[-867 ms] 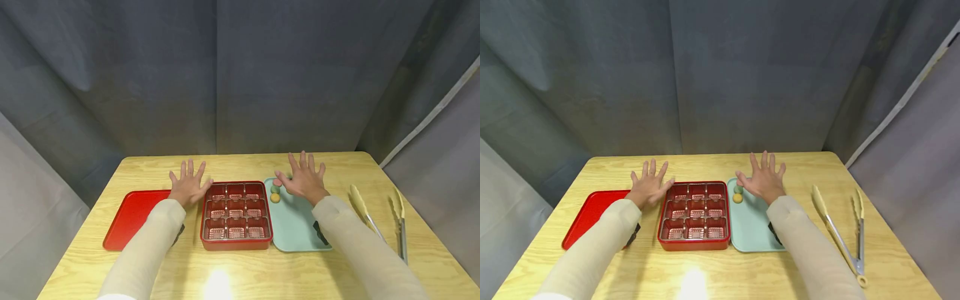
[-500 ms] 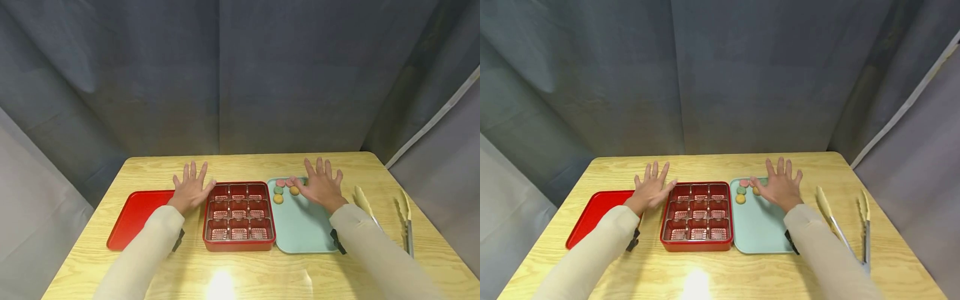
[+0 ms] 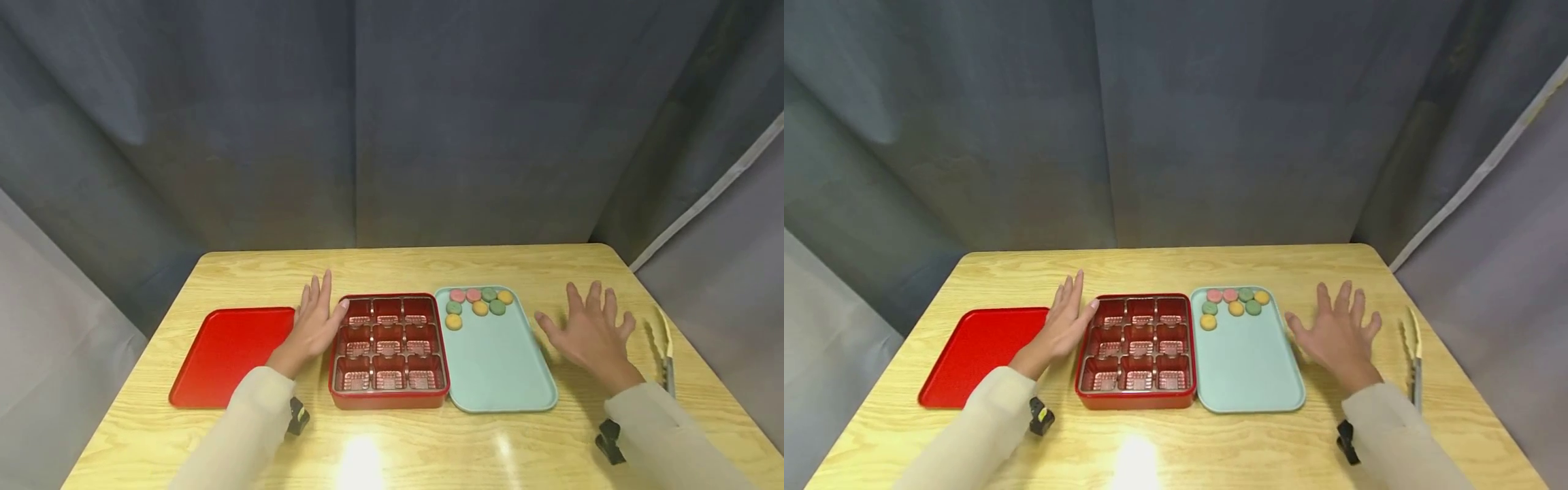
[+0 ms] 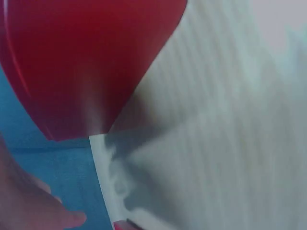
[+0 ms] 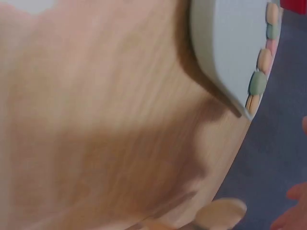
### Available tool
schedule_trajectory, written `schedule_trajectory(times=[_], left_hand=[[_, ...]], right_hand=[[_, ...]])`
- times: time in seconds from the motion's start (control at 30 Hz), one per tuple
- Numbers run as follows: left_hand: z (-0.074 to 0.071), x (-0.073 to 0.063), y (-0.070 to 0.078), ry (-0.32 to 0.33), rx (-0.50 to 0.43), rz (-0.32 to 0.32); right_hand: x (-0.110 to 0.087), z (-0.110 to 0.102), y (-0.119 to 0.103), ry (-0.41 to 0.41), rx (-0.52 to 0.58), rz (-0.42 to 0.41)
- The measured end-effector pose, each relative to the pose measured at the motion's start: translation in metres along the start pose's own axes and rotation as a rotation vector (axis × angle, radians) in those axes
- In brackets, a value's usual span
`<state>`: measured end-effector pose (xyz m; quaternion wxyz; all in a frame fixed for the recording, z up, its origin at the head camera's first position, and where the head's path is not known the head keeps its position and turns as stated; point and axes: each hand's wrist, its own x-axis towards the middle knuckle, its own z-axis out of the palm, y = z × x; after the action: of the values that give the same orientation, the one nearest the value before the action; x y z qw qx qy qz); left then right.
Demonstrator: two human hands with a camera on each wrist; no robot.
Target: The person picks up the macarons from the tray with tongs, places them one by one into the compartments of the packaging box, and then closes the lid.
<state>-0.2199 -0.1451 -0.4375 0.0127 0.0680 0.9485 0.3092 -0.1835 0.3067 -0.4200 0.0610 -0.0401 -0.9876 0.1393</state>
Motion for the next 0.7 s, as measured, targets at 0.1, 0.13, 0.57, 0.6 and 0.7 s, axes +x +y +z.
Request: schedule_trajectory(times=[0.1,0.13,0.57,0.6,0.7], left_hand=[[0.004,-0.006,0.000,0.014,-0.070,-0.005],[0.005,-0.008,0.000,0.021,-0.092,-0.011],[0.022,-0.047,-0.006,0.057,-0.538,-0.004],[0.023,-0.049,-0.007,0.056,-0.567,-0.010],[0.025,-0.054,-0.009,0.057,-0.657,-0.009]], right_hand=[[-0.012,-0.005,0.015,0.014,0.022,0.048],[-0.016,-0.007,0.020,0.013,0.033,0.069],[-0.071,-0.013,0.071,-0.073,0.202,0.324],[-0.073,-0.013,0.073,-0.091,0.210,0.339],[-0.076,-0.012,0.077,-0.137,0.228,0.411]])
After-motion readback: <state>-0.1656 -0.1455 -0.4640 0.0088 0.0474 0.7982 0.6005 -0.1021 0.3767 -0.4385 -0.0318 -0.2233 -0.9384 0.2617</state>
